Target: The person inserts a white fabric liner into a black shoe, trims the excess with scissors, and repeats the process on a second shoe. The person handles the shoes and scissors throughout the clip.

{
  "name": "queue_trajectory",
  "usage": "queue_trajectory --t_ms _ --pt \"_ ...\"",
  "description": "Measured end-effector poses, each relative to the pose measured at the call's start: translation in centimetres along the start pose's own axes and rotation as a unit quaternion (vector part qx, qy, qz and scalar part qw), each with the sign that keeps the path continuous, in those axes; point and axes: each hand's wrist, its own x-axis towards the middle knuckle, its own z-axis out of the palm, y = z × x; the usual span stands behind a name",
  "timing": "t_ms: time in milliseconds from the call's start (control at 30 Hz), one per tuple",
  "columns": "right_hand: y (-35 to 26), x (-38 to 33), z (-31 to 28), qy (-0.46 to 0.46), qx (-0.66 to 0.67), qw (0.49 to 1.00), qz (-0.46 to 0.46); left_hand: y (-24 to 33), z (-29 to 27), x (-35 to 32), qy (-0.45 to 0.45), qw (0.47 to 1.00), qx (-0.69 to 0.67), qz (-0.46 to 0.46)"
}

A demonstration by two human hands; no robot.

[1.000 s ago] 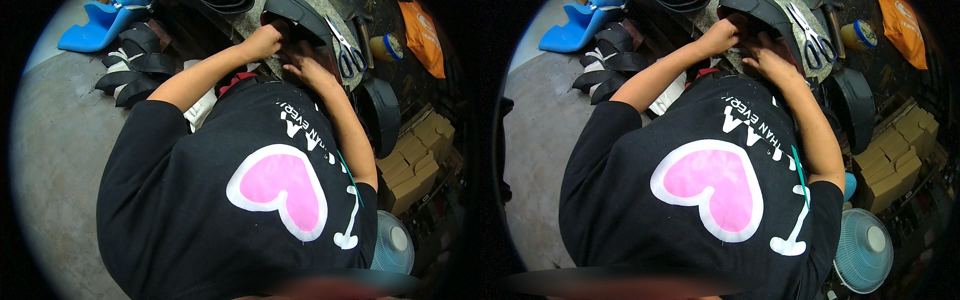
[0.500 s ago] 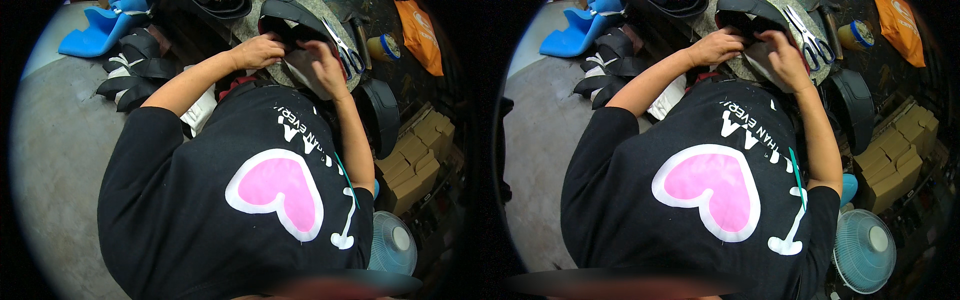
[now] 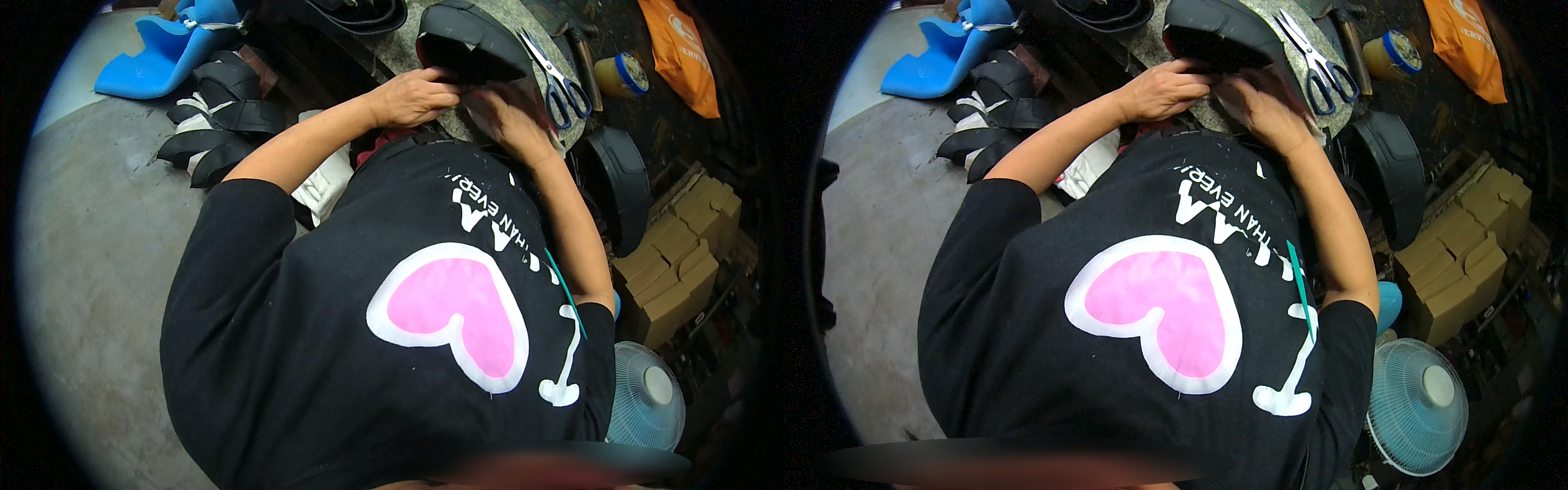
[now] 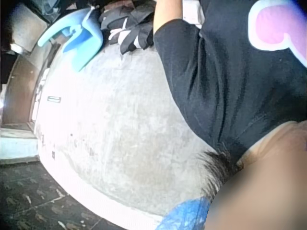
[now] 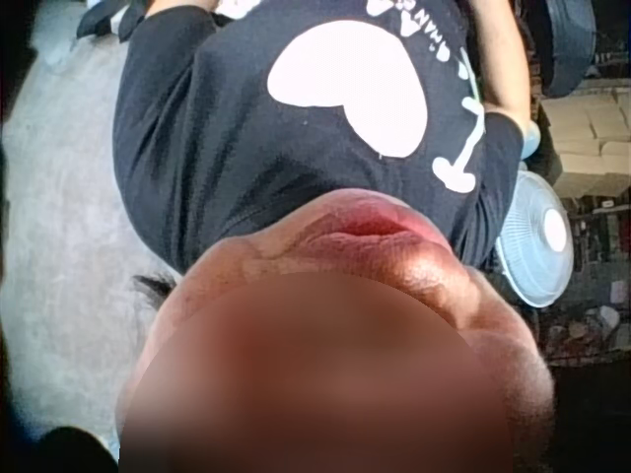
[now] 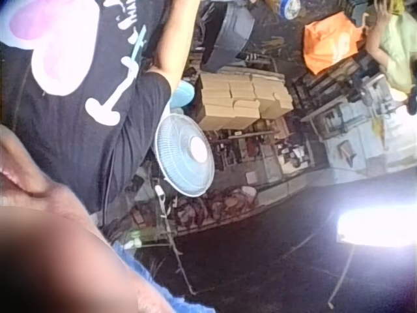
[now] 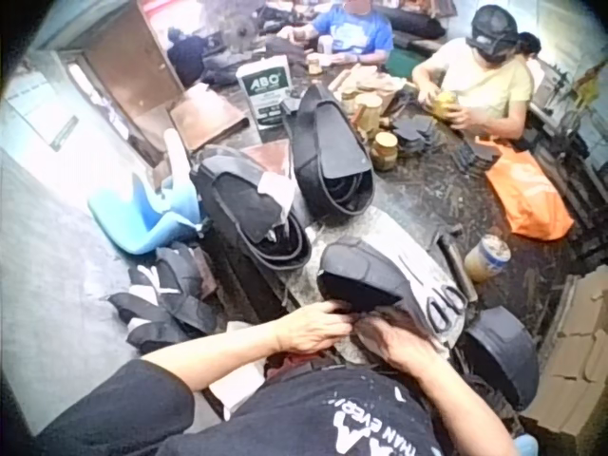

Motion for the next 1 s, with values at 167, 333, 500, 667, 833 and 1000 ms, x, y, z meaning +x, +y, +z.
queue_trajectory --t_ms 167,333,500,667,833,1000 --pt "-0.5 1.7 -3.3 -0.026 0.259 0.959 0.112 0.4 -0.2 2.6 0.005 0.999 -0.036 -0.019" --pt "0.6 0.7 -7.3 0.257 -0.152 0.954 0.003 1.4 0.5 4.3 0.167 0.958 -0.167 -0.161" --pt "4.1 0.8 -4.7 0.15 -0.031 0.952 0.264 -0.2 1.0 8.2 0.139 0.971 -0.022 -0.192" --pt "6.2 2.6 -1.6 0.178 0.218 0.938 0.201 -4.0 -1.1 11.3 0.122 0.976 -0.008 -0.178" --pt "4.5 3.0 -1.7 0.126 0.088 0.931 0.33 -5.4 -0.9 10.1 0.023 0.977 0.013 -0.21" --pt "0.8 -0.9 -5.4 0.155 -0.092 0.984 0.018 -5.5 0.1 9.9 0.0 0.973 0.059 -0.221"
